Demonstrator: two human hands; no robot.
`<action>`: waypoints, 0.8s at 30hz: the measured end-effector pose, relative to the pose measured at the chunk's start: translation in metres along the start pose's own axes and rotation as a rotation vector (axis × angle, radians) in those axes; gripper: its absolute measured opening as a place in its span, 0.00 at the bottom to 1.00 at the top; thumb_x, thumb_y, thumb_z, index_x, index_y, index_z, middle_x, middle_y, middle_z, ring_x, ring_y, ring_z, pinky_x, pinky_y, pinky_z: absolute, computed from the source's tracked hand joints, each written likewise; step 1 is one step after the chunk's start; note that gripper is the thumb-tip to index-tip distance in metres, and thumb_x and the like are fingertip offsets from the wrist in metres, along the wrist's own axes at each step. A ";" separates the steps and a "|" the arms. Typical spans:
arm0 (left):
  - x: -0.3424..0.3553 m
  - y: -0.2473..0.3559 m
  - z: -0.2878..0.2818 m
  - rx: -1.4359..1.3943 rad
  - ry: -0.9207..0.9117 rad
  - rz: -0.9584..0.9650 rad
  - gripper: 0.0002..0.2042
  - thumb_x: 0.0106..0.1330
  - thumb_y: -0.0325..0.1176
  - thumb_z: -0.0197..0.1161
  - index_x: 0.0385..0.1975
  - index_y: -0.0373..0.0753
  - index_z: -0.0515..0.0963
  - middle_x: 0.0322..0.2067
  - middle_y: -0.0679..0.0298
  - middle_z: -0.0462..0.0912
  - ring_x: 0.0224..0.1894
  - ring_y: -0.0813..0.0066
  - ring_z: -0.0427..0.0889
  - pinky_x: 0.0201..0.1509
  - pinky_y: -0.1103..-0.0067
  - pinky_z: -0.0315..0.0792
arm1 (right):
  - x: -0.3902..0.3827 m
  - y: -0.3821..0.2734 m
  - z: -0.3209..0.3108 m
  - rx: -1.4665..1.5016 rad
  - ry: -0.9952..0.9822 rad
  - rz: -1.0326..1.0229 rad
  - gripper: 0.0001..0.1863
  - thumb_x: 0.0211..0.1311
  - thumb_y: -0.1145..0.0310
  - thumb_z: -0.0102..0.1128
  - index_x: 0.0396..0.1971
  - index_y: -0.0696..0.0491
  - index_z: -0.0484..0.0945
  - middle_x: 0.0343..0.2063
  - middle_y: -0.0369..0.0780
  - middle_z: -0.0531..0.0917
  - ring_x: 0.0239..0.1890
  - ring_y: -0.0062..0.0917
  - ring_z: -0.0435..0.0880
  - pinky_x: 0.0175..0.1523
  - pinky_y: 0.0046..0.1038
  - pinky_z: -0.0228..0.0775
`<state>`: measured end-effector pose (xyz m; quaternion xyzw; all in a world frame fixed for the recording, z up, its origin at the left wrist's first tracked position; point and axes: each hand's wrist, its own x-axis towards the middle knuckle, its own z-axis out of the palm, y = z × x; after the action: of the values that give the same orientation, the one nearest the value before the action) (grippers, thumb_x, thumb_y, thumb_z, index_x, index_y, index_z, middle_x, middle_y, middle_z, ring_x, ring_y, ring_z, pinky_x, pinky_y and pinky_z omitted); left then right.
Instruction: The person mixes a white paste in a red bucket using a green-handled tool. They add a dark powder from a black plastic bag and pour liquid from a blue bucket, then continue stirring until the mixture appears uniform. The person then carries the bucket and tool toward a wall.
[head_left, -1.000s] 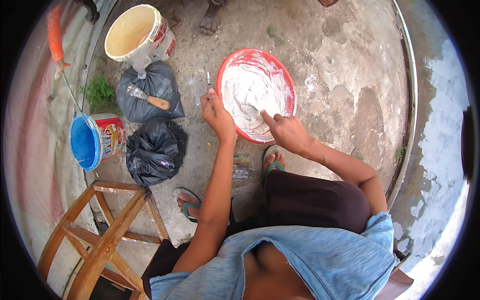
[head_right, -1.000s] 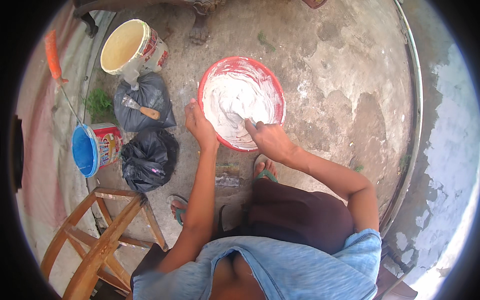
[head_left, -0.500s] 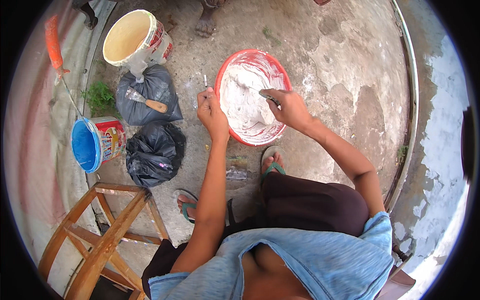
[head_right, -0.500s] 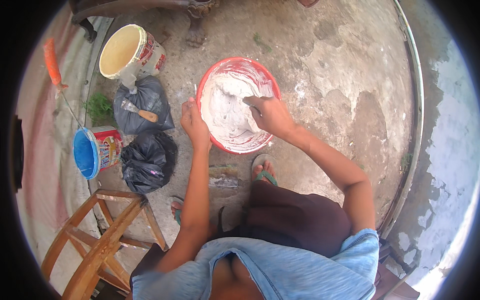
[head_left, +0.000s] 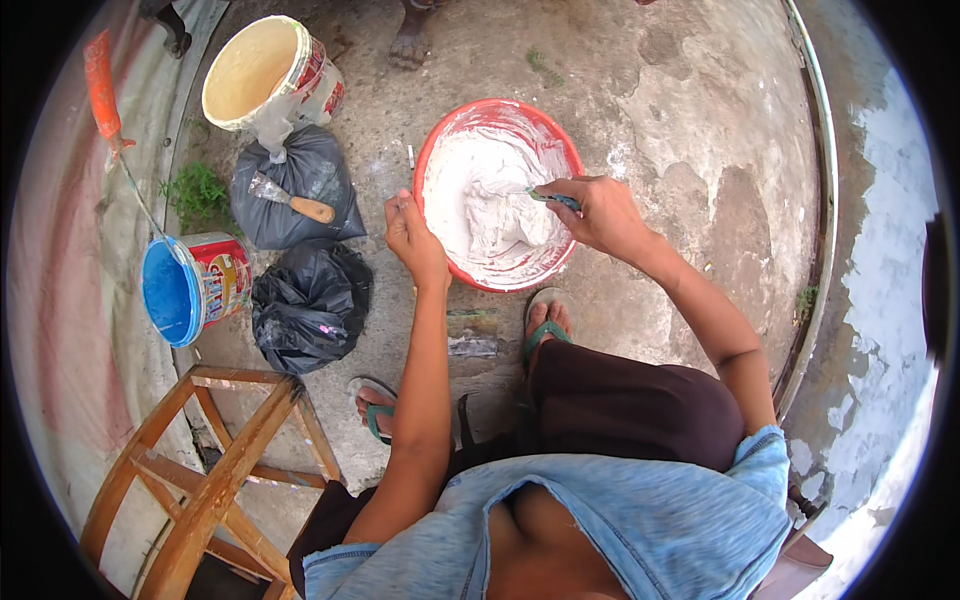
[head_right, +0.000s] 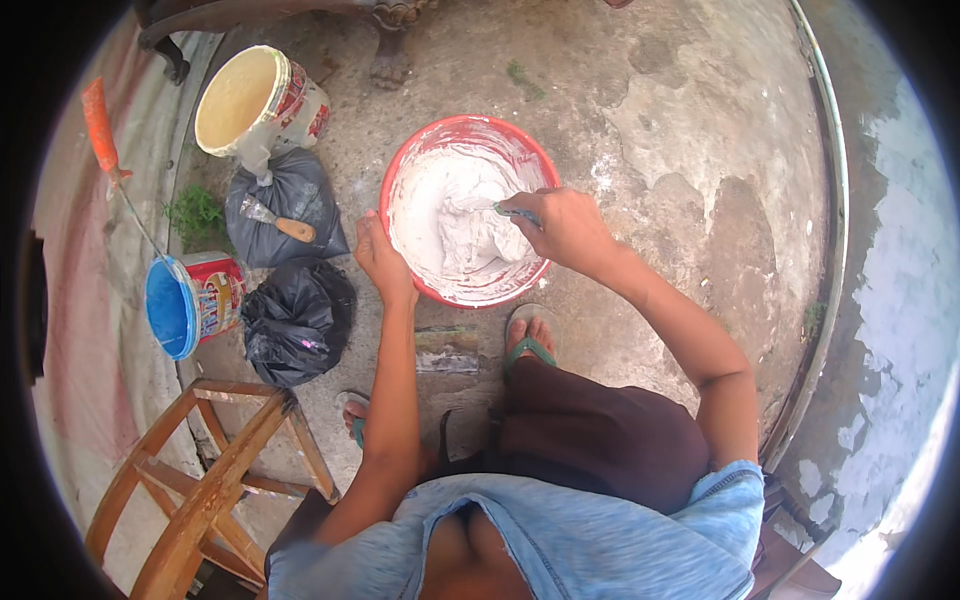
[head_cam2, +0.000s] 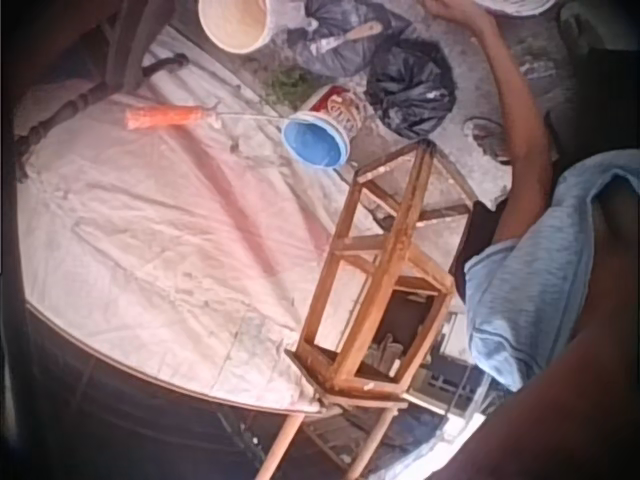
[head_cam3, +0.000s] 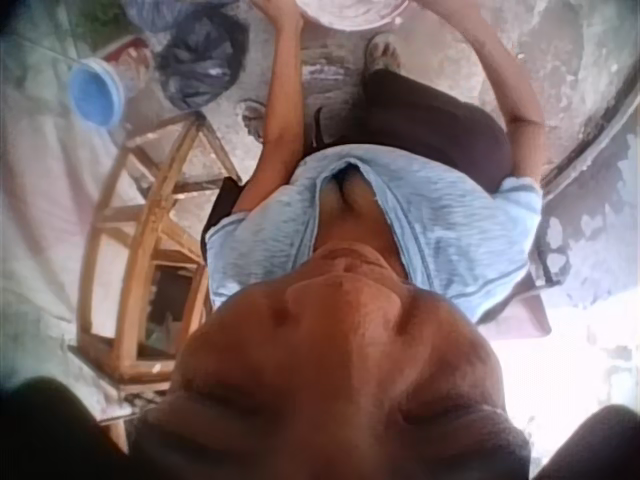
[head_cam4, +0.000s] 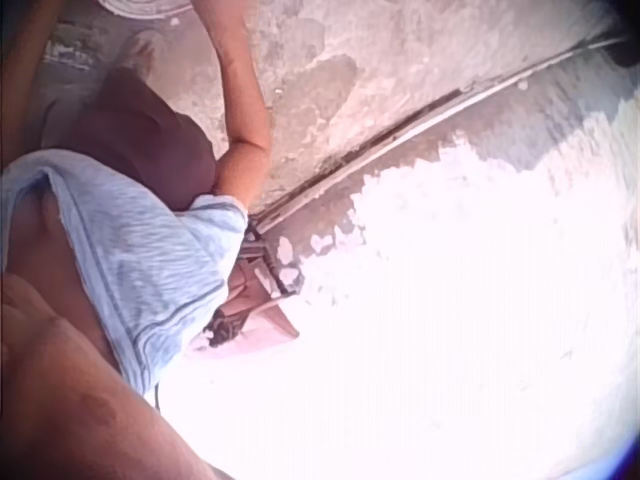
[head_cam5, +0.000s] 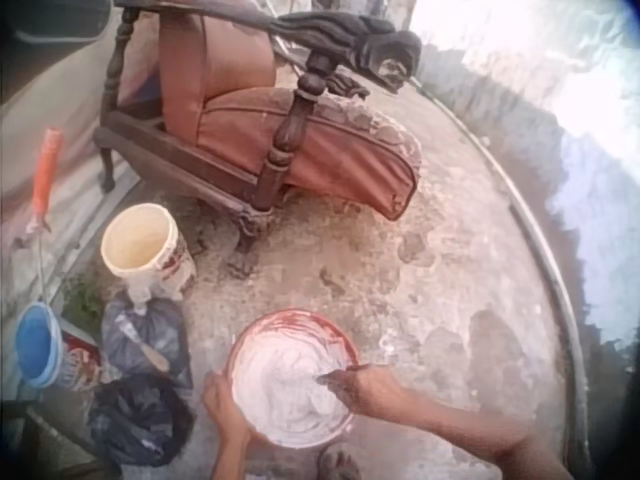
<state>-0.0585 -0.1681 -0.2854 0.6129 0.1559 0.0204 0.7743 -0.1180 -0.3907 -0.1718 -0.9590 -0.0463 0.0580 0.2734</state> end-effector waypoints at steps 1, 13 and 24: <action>0.001 -0.003 0.000 0.011 -0.007 0.003 0.22 0.76 0.37 0.51 0.21 0.24 0.69 0.33 0.67 0.70 0.33 0.82 0.68 0.37 0.80 0.62 | -0.002 0.006 0.016 0.009 0.031 0.026 0.11 0.59 0.69 0.61 0.42 0.48 0.84 0.25 0.44 0.84 0.28 0.42 0.83 0.32 0.41 0.75; 0.012 0.000 -0.002 0.162 -0.064 0.095 0.15 0.76 0.40 0.50 0.32 0.34 0.74 0.30 0.69 0.75 0.34 0.83 0.72 0.41 0.82 0.67 | 0.018 0.022 -0.035 -0.089 0.013 -0.082 0.12 0.57 0.69 0.63 0.43 0.48 0.84 0.25 0.44 0.85 0.28 0.38 0.84 0.34 0.37 0.75; 0.004 0.026 0.018 0.215 -0.059 0.185 0.24 0.75 0.37 0.53 0.16 0.27 0.67 0.32 0.65 0.73 0.31 0.80 0.68 0.36 0.78 0.63 | 0.008 0.022 -0.040 -0.101 -0.174 -0.099 0.12 0.57 0.69 0.66 0.42 0.50 0.85 0.29 0.46 0.86 0.26 0.38 0.84 0.32 0.35 0.75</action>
<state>-0.0460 -0.1783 -0.2581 0.7045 0.0775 0.0567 0.7032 -0.1036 -0.4291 -0.1499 -0.9594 -0.1200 0.1250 0.2224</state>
